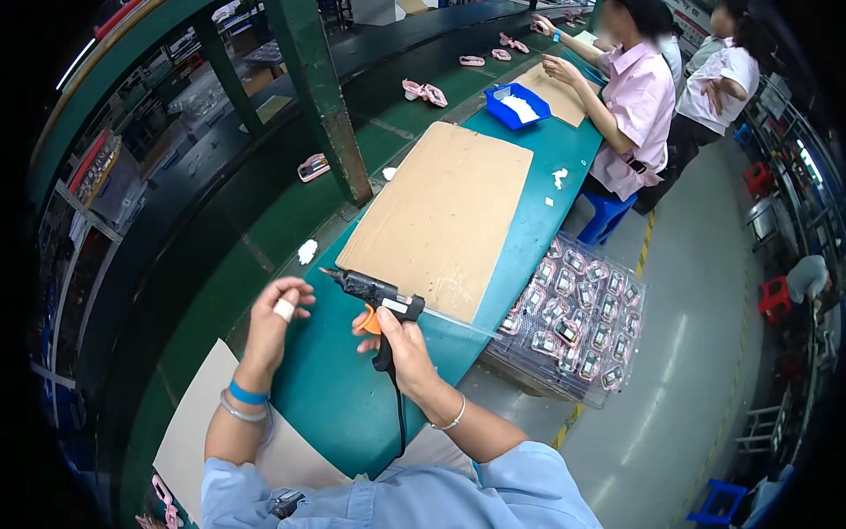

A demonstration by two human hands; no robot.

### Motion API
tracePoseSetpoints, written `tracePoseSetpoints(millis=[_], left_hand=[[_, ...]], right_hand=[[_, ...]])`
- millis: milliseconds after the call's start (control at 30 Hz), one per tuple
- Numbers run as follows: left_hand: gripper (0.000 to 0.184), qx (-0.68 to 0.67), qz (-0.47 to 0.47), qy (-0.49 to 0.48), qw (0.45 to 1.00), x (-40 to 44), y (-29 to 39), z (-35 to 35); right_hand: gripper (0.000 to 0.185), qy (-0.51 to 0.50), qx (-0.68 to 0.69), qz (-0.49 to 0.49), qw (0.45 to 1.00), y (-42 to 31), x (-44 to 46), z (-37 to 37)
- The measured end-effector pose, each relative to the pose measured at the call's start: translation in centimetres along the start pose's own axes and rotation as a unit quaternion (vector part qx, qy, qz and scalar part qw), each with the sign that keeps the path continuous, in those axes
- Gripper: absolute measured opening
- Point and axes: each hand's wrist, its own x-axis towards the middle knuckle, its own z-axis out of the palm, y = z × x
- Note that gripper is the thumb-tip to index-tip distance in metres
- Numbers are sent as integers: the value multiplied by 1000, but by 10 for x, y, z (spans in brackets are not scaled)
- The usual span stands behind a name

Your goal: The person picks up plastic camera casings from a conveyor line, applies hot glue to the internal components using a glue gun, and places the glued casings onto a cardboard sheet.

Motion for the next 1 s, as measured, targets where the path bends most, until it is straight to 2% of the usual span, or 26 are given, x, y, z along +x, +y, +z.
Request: tracePoseSetpoints(millis=[167,200,333,367,433,500,600,667,733,767,833,867,1000], left_hand=[[25,-74,-40,-110,990,-71,-2,26],[25,-75,-41,-101,991,-79,-4,24],[31,-117,14,-29,993,-102,-16,11],[31,-117,17,-26,993,-107,-17,6],[29,-154,41,61,985,-115,-18,-10],[28,-191,64,146,969,-122,-21,-29],[26,-250,57,200,946,-125,-41,-60],[24,-312,45,257,913,-128,-54,-76],[22,-320,46,272,906,-130,-59,-85],[21,-324,44,282,902,-129,-60,-88],[19,-334,33,300,893,-125,-65,-90],[19,-334,33,300,893,-124,-67,-92],[21,-344,9,312,886,-124,-68,-91]], right_hand=[[33,-70,-110,-13,991,8,-2,6],[33,-77,-111,-7,991,11,-4,12],[36,-295,-259,49,918,14,-3,55],[36,-330,-286,36,899,12,1,66],[36,-367,-311,19,877,12,14,82],[43,-401,-359,-18,842,23,34,87],[44,-371,-418,-46,828,28,85,94],[46,-248,-503,-87,823,38,134,99],[50,-126,-657,-258,697,55,192,99],[55,-74,-680,-274,676,59,213,103],[65,-28,-734,-257,628,61,253,111],[65,-28,-734,-257,628,64,267,117],[73,55,-810,-189,553,79,311,123]])
